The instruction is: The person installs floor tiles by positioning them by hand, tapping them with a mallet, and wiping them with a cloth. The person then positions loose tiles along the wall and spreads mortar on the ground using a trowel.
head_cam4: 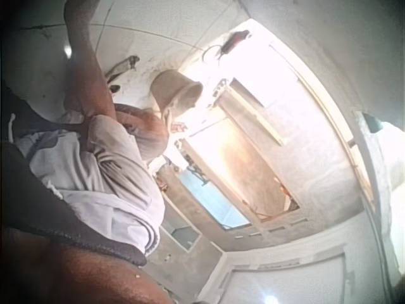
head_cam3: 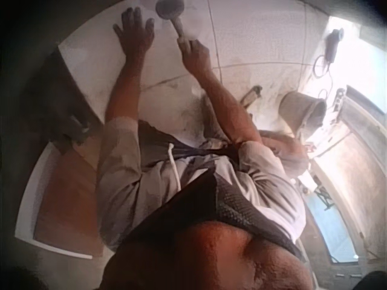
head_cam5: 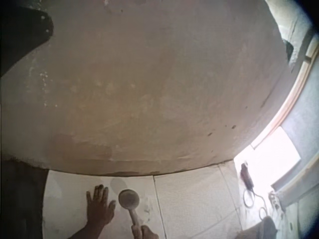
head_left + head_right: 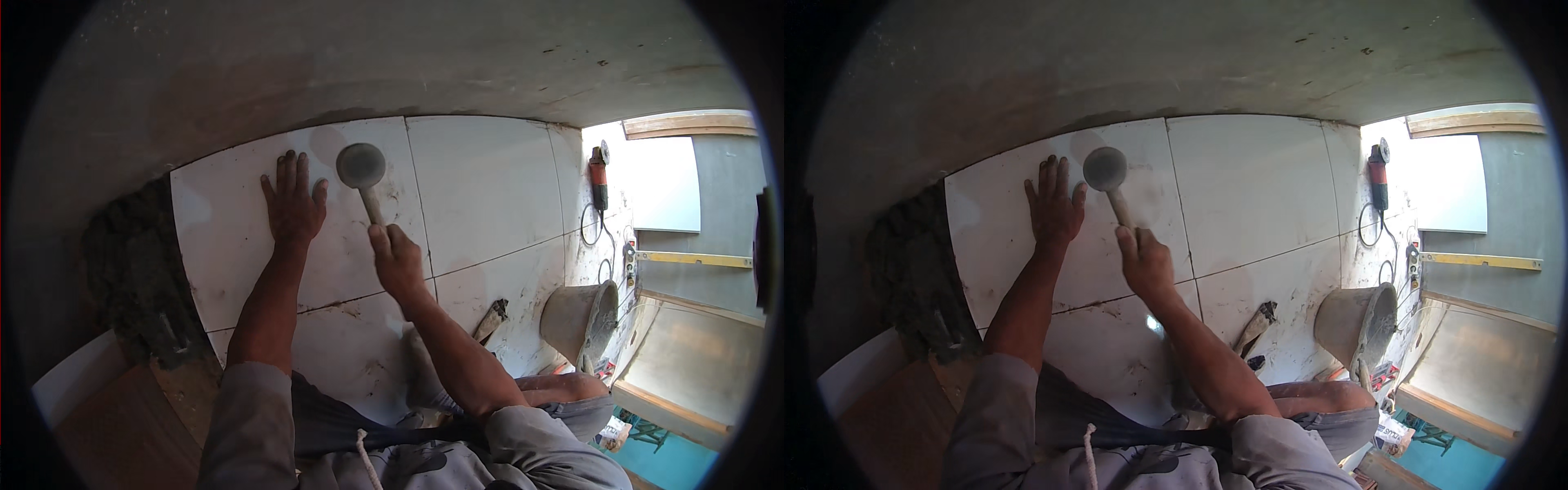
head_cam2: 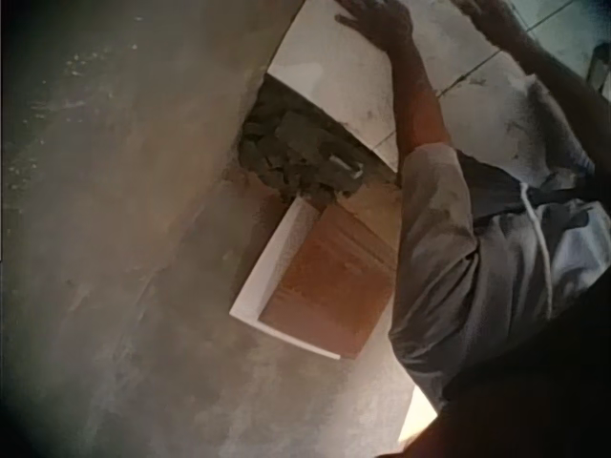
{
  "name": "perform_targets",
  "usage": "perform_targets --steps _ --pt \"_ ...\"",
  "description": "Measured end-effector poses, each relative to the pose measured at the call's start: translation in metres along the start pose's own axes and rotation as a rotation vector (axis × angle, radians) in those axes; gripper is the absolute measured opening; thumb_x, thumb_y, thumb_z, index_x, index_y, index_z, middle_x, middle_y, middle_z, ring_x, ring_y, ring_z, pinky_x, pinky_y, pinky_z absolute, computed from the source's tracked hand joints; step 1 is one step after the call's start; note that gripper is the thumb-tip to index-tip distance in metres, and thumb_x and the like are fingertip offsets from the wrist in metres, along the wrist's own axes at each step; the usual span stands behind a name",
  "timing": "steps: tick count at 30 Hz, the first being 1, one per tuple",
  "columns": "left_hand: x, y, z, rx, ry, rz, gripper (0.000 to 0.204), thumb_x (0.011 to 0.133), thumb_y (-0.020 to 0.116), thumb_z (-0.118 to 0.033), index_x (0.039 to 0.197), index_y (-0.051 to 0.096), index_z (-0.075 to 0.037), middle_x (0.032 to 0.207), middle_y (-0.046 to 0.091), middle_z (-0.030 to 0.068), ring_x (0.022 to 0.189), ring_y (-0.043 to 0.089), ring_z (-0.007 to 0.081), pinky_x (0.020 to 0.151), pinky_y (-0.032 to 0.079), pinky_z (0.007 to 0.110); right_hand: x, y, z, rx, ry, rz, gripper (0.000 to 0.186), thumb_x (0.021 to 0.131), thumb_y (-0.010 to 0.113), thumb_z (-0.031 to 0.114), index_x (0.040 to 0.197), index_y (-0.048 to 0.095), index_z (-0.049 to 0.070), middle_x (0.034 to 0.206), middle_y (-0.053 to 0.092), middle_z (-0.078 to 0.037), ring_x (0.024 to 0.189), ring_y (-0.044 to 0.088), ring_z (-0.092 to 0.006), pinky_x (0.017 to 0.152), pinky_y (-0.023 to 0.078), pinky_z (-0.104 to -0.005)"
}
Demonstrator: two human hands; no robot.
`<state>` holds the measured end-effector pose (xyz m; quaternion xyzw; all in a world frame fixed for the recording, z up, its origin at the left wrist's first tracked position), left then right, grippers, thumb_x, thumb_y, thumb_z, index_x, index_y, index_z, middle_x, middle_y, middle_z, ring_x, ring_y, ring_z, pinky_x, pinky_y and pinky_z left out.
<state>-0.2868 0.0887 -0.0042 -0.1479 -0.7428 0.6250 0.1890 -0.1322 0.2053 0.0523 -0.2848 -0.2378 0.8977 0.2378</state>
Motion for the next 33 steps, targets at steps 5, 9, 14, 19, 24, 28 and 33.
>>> perform_targets --steps 5,9,14,19,24,28,33 --pt "0.000 0.000 0.001 -0.012 -0.017 0.003 0.059 0.093 0.039 -0.044 0.140 0.029 -0.010 0.146 0.027 0.0087 0.136 0.021 0.0224 0.108 0.018 0.053 -0.015 -0.067 -0.075 -0.448 0.110 -0.300 0.034 0.090 0.048 0.040 0.088 0.049 0.006 0.075 0.060 -0.025 0.075 0.058 -0.0461 0.067 0.044 -0.0529" --pt "-0.001 -0.001 0.001 -0.024 -0.006 -0.010 0.058 0.093 0.040 -0.042 0.140 0.029 -0.009 0.145 0.028 0.0095 0.136 0.022 0.0237 0.108 0.019 0.053 -0.033 -0.153 -0.184 -0.581 0.454 -0.596 0.029 0.093 0.044 0.036 0.091 0.052 0.008 0.087 0.063 -0.023 0.084 0.060 -0.0421 0.069 0.046 -0.0506" --pt "-0.001 0.000 0.002 -0.028 -0.008 -0.006 0.059 0.093 0.039 -0.044 0.140 0.030 -0.009 0.146 0.028 0.0091 0.136 0.022 0.0233 0.108 0.018 0.053 -0.053 -0.191 -0.222 -0.838 0.441 -0.880 0.046 0.090 0.047 0.032 0.120 0.045 -0.003 0.128 0.045 -0.025 0.122 0.040 -0.0369 0.100 0.034 -0.0432" --pt "0.000 0.004 0.006 0.004 -0.021 0.030 0.060 0.093 0.038 -0.045 0.140 0.029 -0.010 0.146 0.027 0.0086 0.137 0.021 0.0225 0.109 0.017 0.053 0.049 -0.100 -0.177 -0.610 0.315 -0.425 0.075 0.092 0.033 0.051 0.143 0.014 -0.001 0.150 0.012 -0.020 0.140 0.007 -0.0313 0.111 0.005 -0.0493" --pt "0.003 0.004 0.000 -0.050 -0.001 -0.022 0.055 0.093 0.041 -0.040 0.138 0.032 -0.009 0.145 0.029 0.0093 0.136 0.023 0.0247 0.108 0.019 0.054 0.161 -0.082 -0.089 -0.625 -0.050 -0.379 0.075 0.092 0.032 0.051 0.143 0.014 0.000 0.150 0.010 -0.020 0.140 0.004 -0.0309 0.111 0.001 -0.0491" --pt "0.008 0.006 -0.006 -0.081 -0.017 0.007 0.054 0.094 0.041 -0.037 0.138 0.032 -0.009 0.145 0.029 0.0095 0.136 0.024 0.0249 0.108 0.018 0.055 0.206 -0.027 -0.032 -0.755 -0.357 -0.396 0.079 0.092 0.031 0.057 0.143 0.014 -0.002 0.150 0.011 -0.019 0.140 0.008 -0.0319 0.112 0.004 -0.0489" --pt "0.005 0.008 0.016 -0.246 -0.133 -0.081 0.053 0.095 0.038 -0.035 0.138 0.030 -0.007 0.144 0.029 0.0139 0.135 0.024 0.0276 0.110 0.017 0.051 0.157 0.071 0.035 -0.757 -0.608 -0.136 0.081 0.090 0.036 0.055 0.141 0.018 -0.005 0.148 0.016 -0.023 0.139 0.010 -0.0336 0.113 0.006 -0.0448"
Point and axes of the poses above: each hand's wrist, its own x-axis towards the middle knuckle, its own y-axis out of the palm, z = x × y, the point moved 7 cm from there along x, towards the middle knuckle
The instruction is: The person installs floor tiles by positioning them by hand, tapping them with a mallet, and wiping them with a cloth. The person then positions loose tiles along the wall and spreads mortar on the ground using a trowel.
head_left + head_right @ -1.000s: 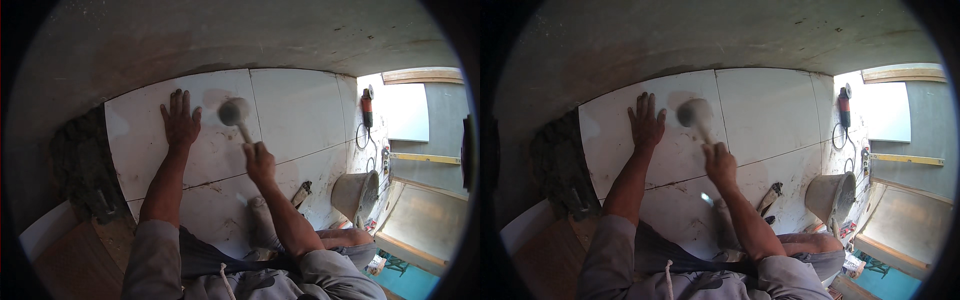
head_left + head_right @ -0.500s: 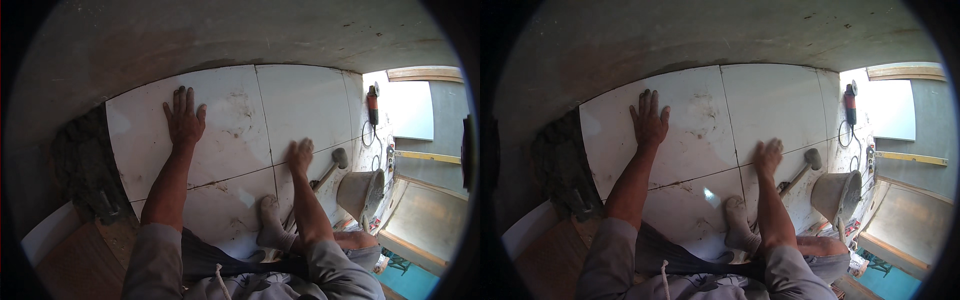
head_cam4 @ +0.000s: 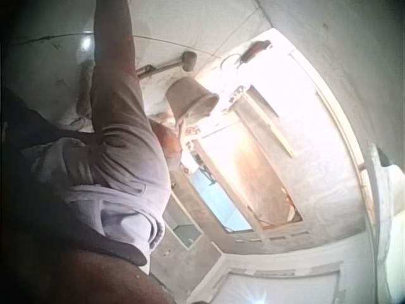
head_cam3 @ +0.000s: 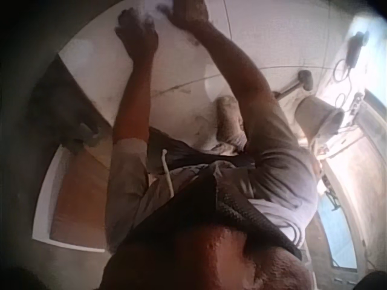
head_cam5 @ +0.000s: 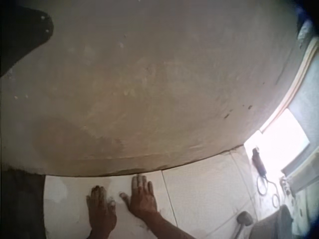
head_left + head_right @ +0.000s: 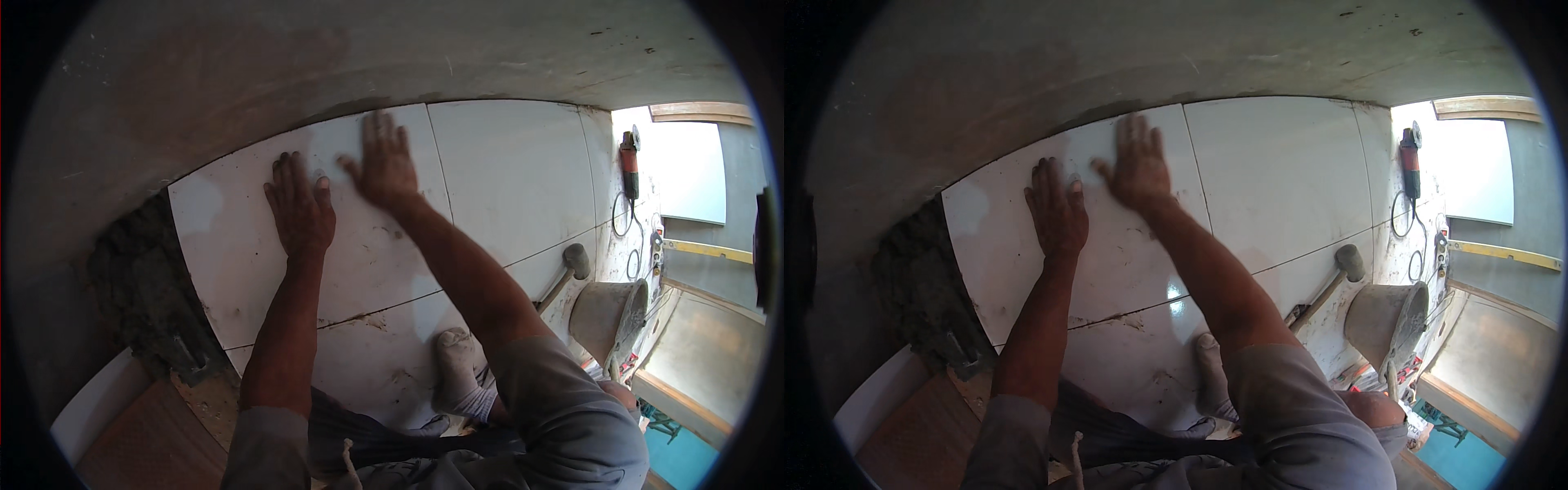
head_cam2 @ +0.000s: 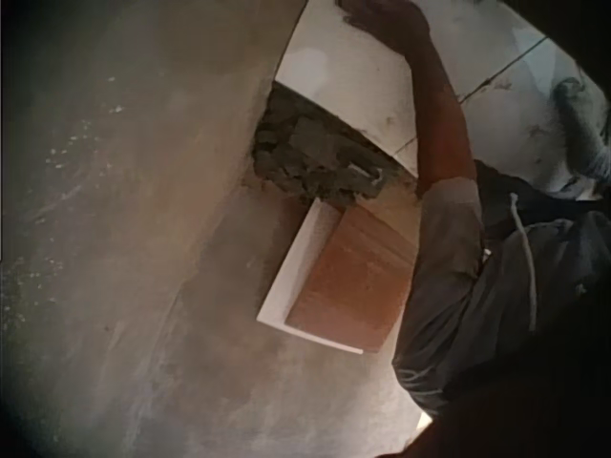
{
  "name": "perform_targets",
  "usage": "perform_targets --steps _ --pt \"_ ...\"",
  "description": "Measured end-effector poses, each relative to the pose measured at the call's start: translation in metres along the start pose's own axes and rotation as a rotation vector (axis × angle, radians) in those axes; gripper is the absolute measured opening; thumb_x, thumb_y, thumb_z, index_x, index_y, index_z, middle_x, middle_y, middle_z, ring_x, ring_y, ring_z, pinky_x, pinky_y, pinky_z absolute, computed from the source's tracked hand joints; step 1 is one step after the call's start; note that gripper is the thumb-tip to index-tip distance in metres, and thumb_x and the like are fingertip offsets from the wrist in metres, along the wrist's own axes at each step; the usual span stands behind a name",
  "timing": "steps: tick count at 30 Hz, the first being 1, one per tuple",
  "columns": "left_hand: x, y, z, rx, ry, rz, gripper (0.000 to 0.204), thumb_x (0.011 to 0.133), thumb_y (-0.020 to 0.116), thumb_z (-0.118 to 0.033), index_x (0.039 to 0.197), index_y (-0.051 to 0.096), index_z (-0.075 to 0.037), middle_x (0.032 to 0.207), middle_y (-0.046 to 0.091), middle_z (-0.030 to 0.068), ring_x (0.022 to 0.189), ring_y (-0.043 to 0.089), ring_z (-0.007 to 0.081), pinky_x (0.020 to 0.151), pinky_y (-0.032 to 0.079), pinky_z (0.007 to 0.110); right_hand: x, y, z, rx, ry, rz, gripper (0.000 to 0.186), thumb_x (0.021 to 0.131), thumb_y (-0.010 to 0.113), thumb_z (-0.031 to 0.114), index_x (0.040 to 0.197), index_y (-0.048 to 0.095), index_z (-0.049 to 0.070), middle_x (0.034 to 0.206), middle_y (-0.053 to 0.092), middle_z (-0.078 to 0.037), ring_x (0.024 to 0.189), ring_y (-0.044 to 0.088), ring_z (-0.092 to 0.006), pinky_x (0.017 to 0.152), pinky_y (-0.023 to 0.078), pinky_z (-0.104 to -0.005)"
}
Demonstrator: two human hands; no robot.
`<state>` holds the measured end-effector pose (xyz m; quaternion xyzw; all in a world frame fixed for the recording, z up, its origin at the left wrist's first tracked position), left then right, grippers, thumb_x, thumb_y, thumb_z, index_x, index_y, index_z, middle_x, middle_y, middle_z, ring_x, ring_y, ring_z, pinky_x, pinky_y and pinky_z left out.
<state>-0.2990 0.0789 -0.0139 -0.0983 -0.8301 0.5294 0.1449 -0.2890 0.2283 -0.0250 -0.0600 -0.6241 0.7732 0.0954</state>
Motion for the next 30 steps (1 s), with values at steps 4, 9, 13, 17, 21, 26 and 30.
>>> perform_targets --steps 4,9,13,17,21,26,30 --pt "-0.003 -0.002 0.010 -0.082 -0.021 -0.007 0.052 0.095 0.037 -0.034 0.138 0.030 -0.006 0.142 0.031 0.0160 0.135 0.025 0.0286 0.110 0.017 0.049 -0.034 -0.008 0.041 0.153 -0.215 0.000 0.070 0.089 0.046 0.044 0.140 0.025 -0.001 0.146 0.023 -0.021 0.138 0.018 -0.0314 0.112 0.013 -0.0437" --pt "-0.035 -0.021 0.037 0.013 0.120 0.115 0.050 0.093 0.044 -0.032 0.137 0.035 -0.010 0.143 0.031 0.0117 0.135 0.025 0.0271 0.108 0.018 0.055 -0.077 -0.013 -0.089 0.068 0.109 -0.059 0.065 0.093 0.042 0.041 0.143 0.019 0.006 0.149 0.020 -0.015 0.139 0.015 -0.0271 0.113 0.008 -0.0427" --pt "-0.090 -0.056 0.132 0.241 -0.209 0.088 0.057 0.092 0.041 -0.046 0.141 0.030 -0.022 0.148 0.023 0.0095 0.137 0.021 0.0307 0.101 0.014 0.068 -0.130 -0.036 -0.176 -0.004 0.638 -0.084 0.069 0.095 0.035 0.044 0.143 0.015 -0.001 0.150 0.013 -0.020 0.140 0.009 -0.0330 0.112 0.006 -0.0471" --pt "-0.104 -0.080 0.180 0.301 -0.688 0.151 0.062 0.090 0.041 -0.052 0.143 0.024 -0.025 0.150 0.017 0.0134 0.137 0.019 0.0343 0.099 0.016 0.070 -0.134 -0.012 -0.036 -0.011 0.279 0.070 0.076 0.091 0.045 0.046 0.142 0.016 -0.002 0.150 0.014 -0.018 0.140 0.008 -0.0290 0.113 0.006 -0.0436" --pt "-0.109 -0.077 0.183 0.231 -0.693 0.169 0.063 0.089 0.045 -0.049 0.143 0.026 -0.022 0.148 0.020 0.0179 0.135 0.022 0.0374 0.101 0.021 0.065 -0.176 -0.001 0.112 0.261 -0.360 0.317 0.074 0.088 0.050 0.047 0.141 0.024 0.003 0.148 0.021 -0.016 0.139 0.015 -0.0273 0.114 0.009 -0.0394" --pt "-0.138 -0.079 0.214 -0.308 -0.638 0.097 0.062 0.088 0.051 -0.043 0.139 0.034 -0.013 0.143 0.030 0.0219 0.130 0.031 0.0377 0.105 0.031 0.043 -0.177 0.003 0.017 0.113 -0.078 0.204 0.070 0.090 0.047 0.042 0.143 0.020 0.004 0.148 0.020 -0.015 0.138 0.017 -0.0277 0.114 0.009 -0.0399" --pt "-0.141 -0.089 0.208 -0.228 -0.561 0.164 0.064 0.087 0.051 -0.047 0.136 0.038 -0.008 0.141 0.033 0.0228 0.130 0.034 0.0361 0.104 0.032 0.040 -0.213 -0.021 -0.178 -0.144 0.625 -0.003 0.067 0.095 0.031 0.044 0.142 0.017 -0.002 0.150 0.014 -0.020 0.140 0.010 -0.0318 0.112 0.009 -0.0452"
Point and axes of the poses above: each hand's wrist, its own x-axis towards the middle knuckle, its own y-axis out of the palm, z = x × y, the point moved 7 cm from there along x, towards the middle knuckle
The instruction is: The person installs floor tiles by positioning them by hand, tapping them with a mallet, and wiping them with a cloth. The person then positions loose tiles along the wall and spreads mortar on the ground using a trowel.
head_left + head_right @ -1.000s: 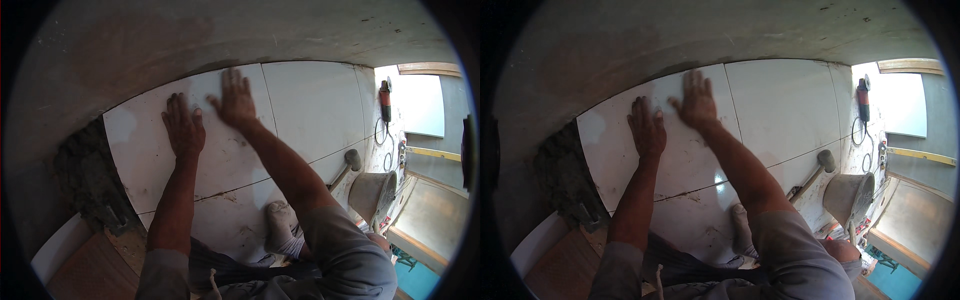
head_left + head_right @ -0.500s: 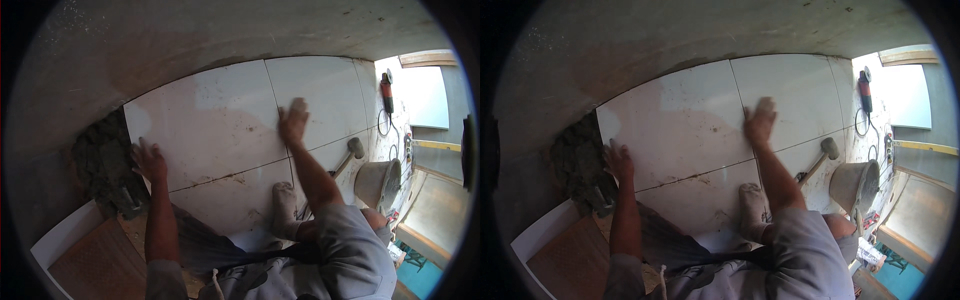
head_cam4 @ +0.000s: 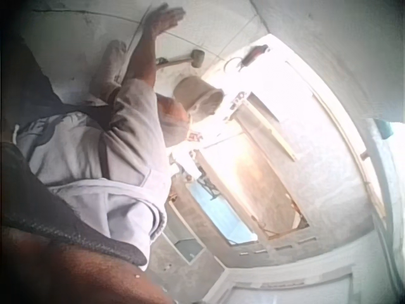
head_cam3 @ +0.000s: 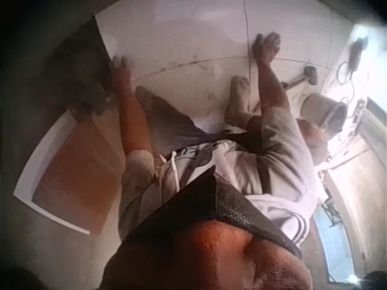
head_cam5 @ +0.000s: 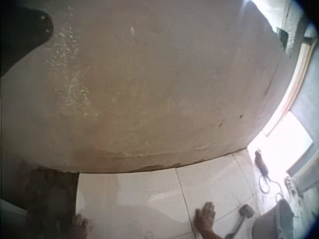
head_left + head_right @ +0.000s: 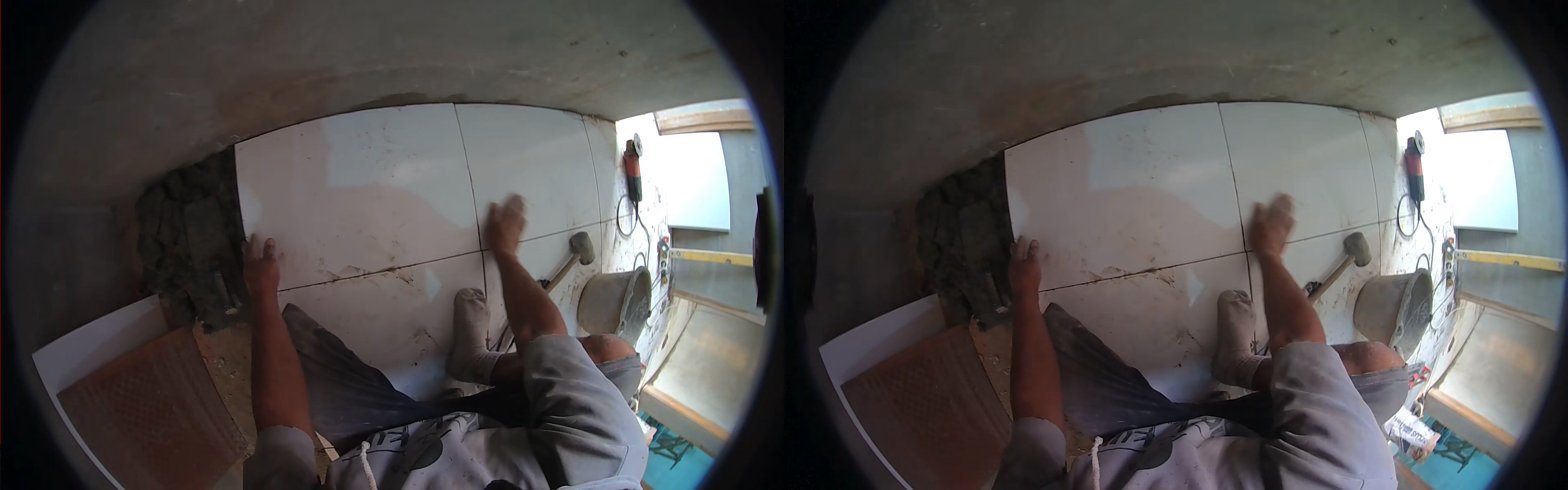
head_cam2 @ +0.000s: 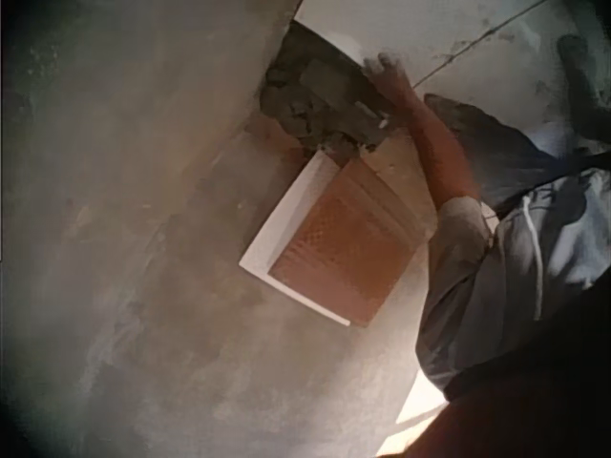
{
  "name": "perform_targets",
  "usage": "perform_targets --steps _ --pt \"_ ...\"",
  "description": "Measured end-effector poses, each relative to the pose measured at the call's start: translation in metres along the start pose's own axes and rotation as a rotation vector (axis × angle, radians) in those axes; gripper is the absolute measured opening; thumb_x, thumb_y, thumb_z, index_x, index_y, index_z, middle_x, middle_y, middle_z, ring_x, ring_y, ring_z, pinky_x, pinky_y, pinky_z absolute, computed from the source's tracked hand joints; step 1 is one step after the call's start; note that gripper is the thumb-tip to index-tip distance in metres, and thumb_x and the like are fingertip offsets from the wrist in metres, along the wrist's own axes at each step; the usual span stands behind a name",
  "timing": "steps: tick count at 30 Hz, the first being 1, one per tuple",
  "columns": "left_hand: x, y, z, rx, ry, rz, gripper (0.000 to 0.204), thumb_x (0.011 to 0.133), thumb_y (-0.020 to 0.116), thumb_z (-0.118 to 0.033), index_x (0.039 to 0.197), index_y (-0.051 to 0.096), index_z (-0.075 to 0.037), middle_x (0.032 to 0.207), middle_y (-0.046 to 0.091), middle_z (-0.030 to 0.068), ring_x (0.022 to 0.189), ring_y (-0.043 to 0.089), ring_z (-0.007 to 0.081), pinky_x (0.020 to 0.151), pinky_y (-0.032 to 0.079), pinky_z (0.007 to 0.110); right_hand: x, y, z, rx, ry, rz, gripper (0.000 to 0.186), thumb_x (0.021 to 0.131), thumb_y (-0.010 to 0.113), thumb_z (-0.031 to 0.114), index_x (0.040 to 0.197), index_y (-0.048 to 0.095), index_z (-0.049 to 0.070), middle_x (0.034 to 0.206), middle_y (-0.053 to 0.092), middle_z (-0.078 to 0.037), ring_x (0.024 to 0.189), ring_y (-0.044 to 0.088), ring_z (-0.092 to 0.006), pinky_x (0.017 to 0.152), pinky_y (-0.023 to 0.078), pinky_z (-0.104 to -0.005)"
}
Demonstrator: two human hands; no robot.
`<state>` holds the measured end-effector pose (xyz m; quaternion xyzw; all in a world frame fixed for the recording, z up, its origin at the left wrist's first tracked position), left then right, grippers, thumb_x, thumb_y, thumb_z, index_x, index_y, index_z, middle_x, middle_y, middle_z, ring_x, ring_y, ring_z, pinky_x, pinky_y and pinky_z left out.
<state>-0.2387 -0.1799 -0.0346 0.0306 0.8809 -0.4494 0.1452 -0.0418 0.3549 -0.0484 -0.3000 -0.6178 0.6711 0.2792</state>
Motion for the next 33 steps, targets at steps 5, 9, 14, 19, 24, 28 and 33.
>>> perform_targets --steps 5,9,14,19,24,28,33 --pt "-0.021 -0.015 0.019 -0.030 -0.103 0.050 0.068 0.086 0.047 -0.055 0.129 0.047 -0.002 0.128 0.048 0.0257 0.120 0.045 0.0375 0.098 0.038 0.041 -0.012 -0.010 -0.028 0.146 0.393 0.046 0.076 0.093 0.027 0.053 0.143 0.012 -0.002 0.150 0.011 -0.019 0.140 0.006 -0.0325 0.112 0.007 -0.0442" --pt "-0.017 -0.027 0.054 0.090 -0.147 0.000 0.062 0.088 0.042 -0.055 0.116 0.056 -0.001 0.109 0.058 0.0277 0.105 0.054 0.0419 0.090 0.044 0.044 -0.050 -0.005 0.094 0.154 0.018 0.017 0.076 0.093 0.035 0.049 0.142 0.012 -0.004 0.150 0.008 -0.022 0.139 0.005 -0.0351 0.112 0.004 -0.0462" --pt "-0.026 -0.046 0.018 -0.037 -0.348 -0.095 0.045 0.093 0.036 -0.043 0.112 0.060 -0.009 0.108 0.061 0.0210 0.101 0.056 0.0401 0.086 0.045 0.043 -0.125 -0.006 0.250 0.095 -0.394 0.117 0.078 0.092 0.043 0.044 0.142 0.010 -0.005 0.149 0.008 -0.023 0.139 0.002 -0.0359 0.112 0.001 -0.0470" --pt "-0.022 -0.052 0.046 -0.186 -0.145 -0.155 0.042 0.089 0.045 -0.039 0.106 0.064 -0.006 0.105 0.064 0.0180 0.100 0.058 0.0371 0.086 0.045 0.041 -0.159 -0.012 0.342 0.106 -0.688 0.261 0.077 0.091 0.043 0.046 0.143 0.012 -0.002 0.150 0.007 -0.021 0.140 0.000 -0.0337 0.112 0.000 -0.0467" --pt "-0.019 -0.036 0.080 -0.474 -0.297 -0.168 0.042 0.086 0.052 -0.036 0.107 0.064 -0.002 0.103 0.064 0.0195 0.100 0.060 0.0320 0.087 0.045 0.037 -0.225 -0.009 0.375 0.059 -1.113 0.353 0.073 0.091 0.040 0.050 0.144 0.017 0.007 0.151 0.010 -0.016 0.140 0.005 -0.0289 0.112 0.005 -0.0483" --pt "-0.034 -0.037 0.097 -0.510 -0.383 -0.089 0.038 0.081 0.063 -0.021 0.113 0.061 0.000 0.100 0.066 0.0112 0.092 0.062 0.0155 0.078 0.049 0.027 -0.263 -0.008 0.363 0.084 -1.363 0.380 0.064 0.090 0.045 0.045 0.143 0.026 0.014 0.150 0.017 -0.006 0.139 0.014 -0.0225 0.112 0.011 -0.0474" --pt "-0.054 -0.041 0.074 -0.149 -0.328 0.056 0.039 0.077 0.067 -0.027 0.107 0.064 -0.002 0.099 0.067 0.0116 0.088 0.064 0.0202 0.077 0.049 0.031 -0.270 -0.012 0.341 0.101 -1.464 0.437 0.062 0.089 0.049 0.040 0.142 0.028 0.016 0.149 0.023 -0.002 0.137 0.020 -0.0185 0.112 0.015 -0.0454"
Point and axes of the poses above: each hand's wrist, its own x-axis towards the middle knuckle, its own y-axis out of the palm, z = x × y, the point moved 7 cm from there along x, towards the middle knuckle
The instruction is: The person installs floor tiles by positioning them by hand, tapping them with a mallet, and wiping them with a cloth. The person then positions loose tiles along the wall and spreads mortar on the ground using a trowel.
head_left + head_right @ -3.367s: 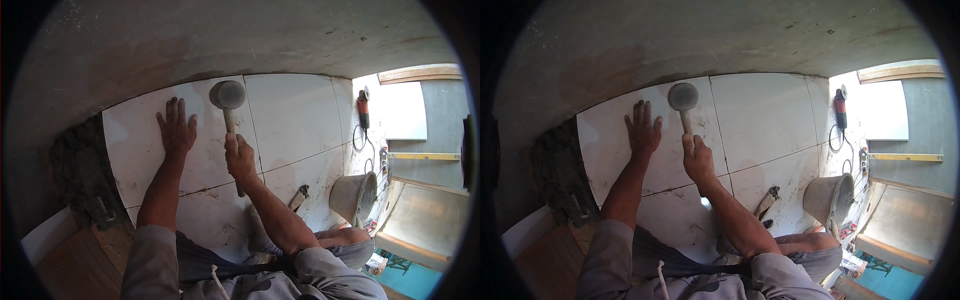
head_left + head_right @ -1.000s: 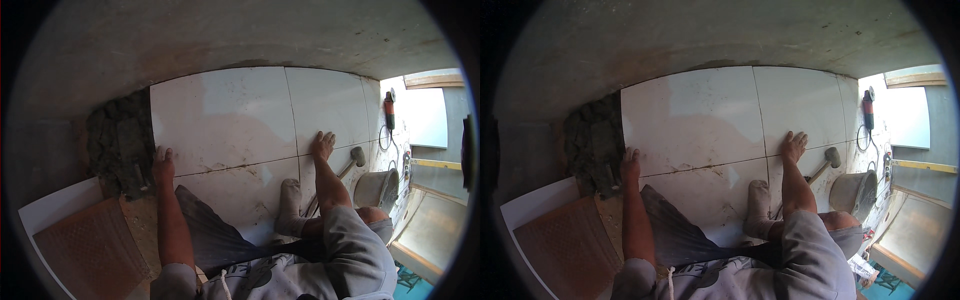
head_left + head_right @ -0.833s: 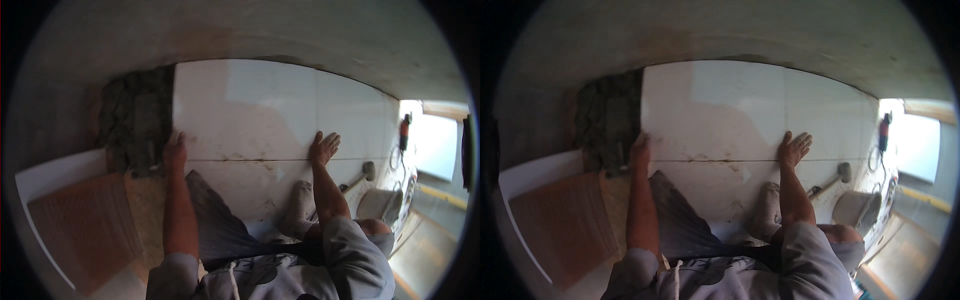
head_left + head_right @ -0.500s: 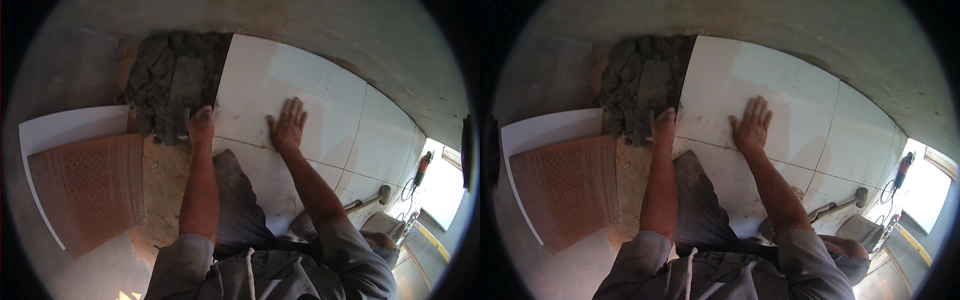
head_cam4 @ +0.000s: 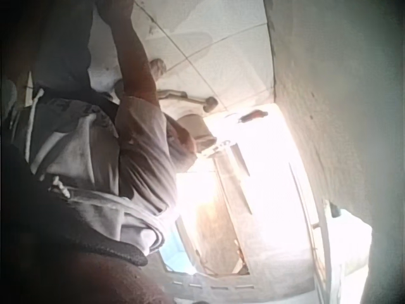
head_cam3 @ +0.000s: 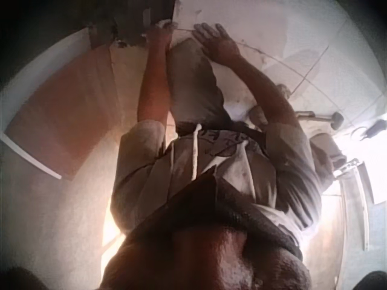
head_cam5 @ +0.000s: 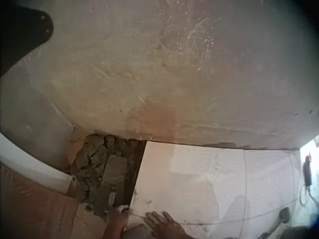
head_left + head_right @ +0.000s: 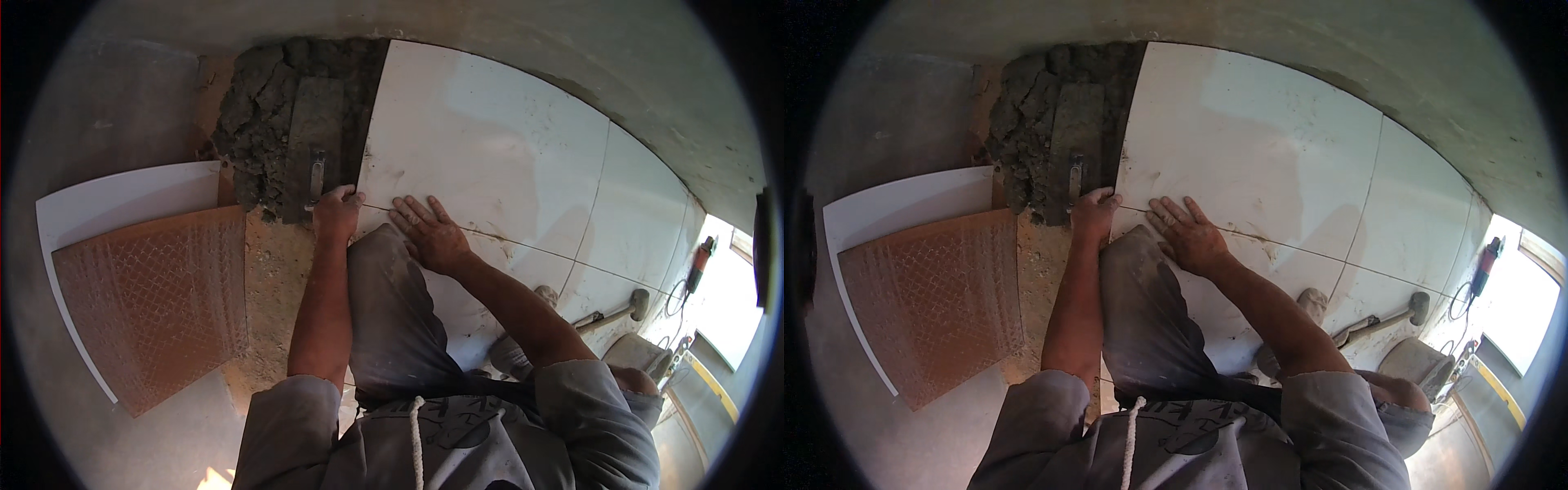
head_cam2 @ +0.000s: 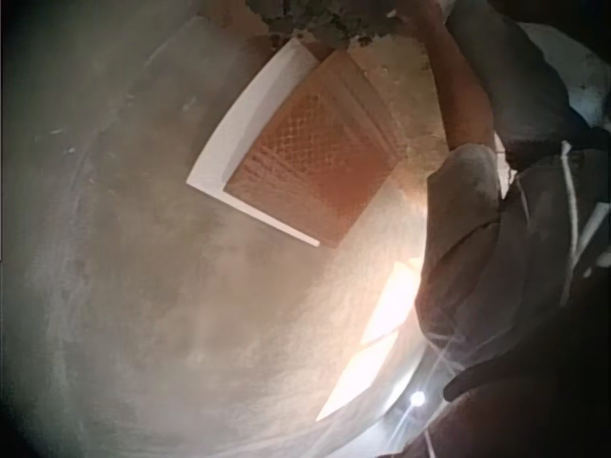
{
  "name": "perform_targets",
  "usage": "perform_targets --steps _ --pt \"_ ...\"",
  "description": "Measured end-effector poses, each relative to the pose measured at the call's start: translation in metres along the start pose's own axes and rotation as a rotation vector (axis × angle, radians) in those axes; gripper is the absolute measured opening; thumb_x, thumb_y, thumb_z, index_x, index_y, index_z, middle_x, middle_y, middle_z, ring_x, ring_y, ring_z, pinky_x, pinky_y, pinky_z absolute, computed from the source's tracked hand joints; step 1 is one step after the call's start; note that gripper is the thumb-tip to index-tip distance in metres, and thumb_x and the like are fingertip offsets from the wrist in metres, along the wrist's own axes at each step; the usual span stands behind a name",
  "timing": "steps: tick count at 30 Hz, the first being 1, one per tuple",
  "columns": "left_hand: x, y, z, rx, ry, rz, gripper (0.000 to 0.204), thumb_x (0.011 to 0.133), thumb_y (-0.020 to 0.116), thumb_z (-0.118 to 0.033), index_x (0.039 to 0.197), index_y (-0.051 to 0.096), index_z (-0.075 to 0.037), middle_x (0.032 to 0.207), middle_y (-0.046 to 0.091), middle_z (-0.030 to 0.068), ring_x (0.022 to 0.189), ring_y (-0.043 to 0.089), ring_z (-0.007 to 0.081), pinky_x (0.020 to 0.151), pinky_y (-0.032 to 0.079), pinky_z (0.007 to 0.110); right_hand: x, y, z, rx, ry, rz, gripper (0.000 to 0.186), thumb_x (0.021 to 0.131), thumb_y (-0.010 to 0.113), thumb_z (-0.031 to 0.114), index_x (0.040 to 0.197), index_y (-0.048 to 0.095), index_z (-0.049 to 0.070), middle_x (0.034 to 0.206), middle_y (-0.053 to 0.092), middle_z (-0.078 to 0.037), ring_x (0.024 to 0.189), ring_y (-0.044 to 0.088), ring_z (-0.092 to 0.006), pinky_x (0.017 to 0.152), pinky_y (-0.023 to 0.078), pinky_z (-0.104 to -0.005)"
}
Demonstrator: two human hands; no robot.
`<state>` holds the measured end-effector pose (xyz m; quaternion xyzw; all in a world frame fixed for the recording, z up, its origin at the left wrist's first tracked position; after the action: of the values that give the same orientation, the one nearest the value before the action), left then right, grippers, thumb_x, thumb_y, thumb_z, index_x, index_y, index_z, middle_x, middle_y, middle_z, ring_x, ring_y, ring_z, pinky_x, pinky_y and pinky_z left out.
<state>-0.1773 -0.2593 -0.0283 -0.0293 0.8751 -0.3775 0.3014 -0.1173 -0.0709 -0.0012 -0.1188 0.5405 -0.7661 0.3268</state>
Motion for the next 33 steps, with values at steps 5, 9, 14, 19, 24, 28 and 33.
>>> perform_targets --steps 5,9,14,19,24,28,33 --pt "0.004 0.000 -0.006 0.264 0.093 0.075 0.039 0.073 0.068 -0.032 0.100 0.066 -0.004 0.093 0.068 0.0142 0.087 0.065 0.0271 0.078 0.049 0.036 -0.035 0.007 0.010 0.073 -0.039 0.084 0.060 0.089 0.050 0.036 0.141 0.030 0.012 0.148 0.025 -0.006 0.137 0.022 -0.0182 0.112 0.017 -0.0421" --pt "0.010 -0.003 0.007 0.135 0.122 0.089 0.037 0.071 0.070 -0.031 0.096 0.067 -0.003 0.092 0.067 0.0169 0.087 0.064 0.0303 0.078 0.048 0.039 -0.073 0.009 0.015 0.207 -0.026 -0.019 0.057 0.090 0.049 0.034 0.140 0.032 0.011 0.148 0.025 -0.007 0.137 0.022 -0.0195 0.113 0.017 -0.0401" --pt "0.022 0.004 0.010 0.314 0.192 0.039 0.041 0.076 0.065 -0.038 0.096 0.067 -0.003 0.094 0.067 0.0161 0.089 0.065 0.0301 0.079 0.049 0.038 -0.107 0.002 0.007 0.195 0.088 0.082 0.054 0.092 0.047 0.033 0.138 0.034 0.010 0.149 0.023 -0.007 0.138 0.019 -0.0196 0.113 0.016 -0.0373" --pt "-0.001 -0.007 0.011 0.316 0.111 -0.056 0.043 0.081 0.058 -0.043 0.097 0.067 -0.004 0.095 0.066 0.0191 0.092 0.062 0.0354 0.081 0.047 0.041 -0.131 -0.016 -0.023 0.217 0.259 0.464 0.048 0.091 0.046 0.040 0.131 0.046 0.013 0.137 0.042 -0.011 0.125 0.042 -0.0246 0.103 0.035 -0.0383" --pt "-0.031 -0.020 -0.007 0.230 0.057 -0.038 0.046 0.082 0.056 -0.047 0.100 0.067 -0.005 0.097 0.065 0.0208 0.097 0.061 0.0364 0.083 0.046 0.043 -0.188 -0.113 -0.140 -0.066 0.517 0.352 0.051 0.086 0.053 0.043 0.124 0.052 0.008 0.111 0.060 -0.015 0.105 0.056 -0.0297 0.090 0.044 -0.0396" --pt "-0.032 -0.027 0.043 0.135 0.143 -0.141 0.051 0.086 0.048 -0.049 0.108 0.064 -0.007 0.113 0.059 0.0219 0.107 0.054 0.0382 0.091 0.041 0.044 -0.253 -0.250 -0.186 -0.354 0.677 0.159 0.044 0.088 0.050 0.042 0.111 0.058 0.005 0.101 0.063 -0.017 0.098 0.059 -0.0329 0.084 0.047 -0.0432" --pt "-0.050 -0.024 0.167 0.021 -0.100 -0.182 0.065 0.079 0.057 -0.055 0.106 0.062 0.003 0.111 0.059 0.0263 0.108 0.055 0.0360 0.089 0.041 0.047 -0.344 -0.334 -0.168 -0.376 0.954 -0.070 0.037 0.090 0.047 0.035 0.088 0.062 0.001 0.077 0.062 -0.022 0.078 0.060 -0.0396 0.073 0.046 -0.0490"
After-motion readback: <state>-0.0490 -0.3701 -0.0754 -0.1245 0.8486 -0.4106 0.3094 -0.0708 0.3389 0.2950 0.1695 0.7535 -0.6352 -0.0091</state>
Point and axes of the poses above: each hand's wrist, its own x-axis towards the middle knuckle, its own y-axis out of the palm, z = x × y, the point moved 7 cm from there along x, towards the middle knuckle
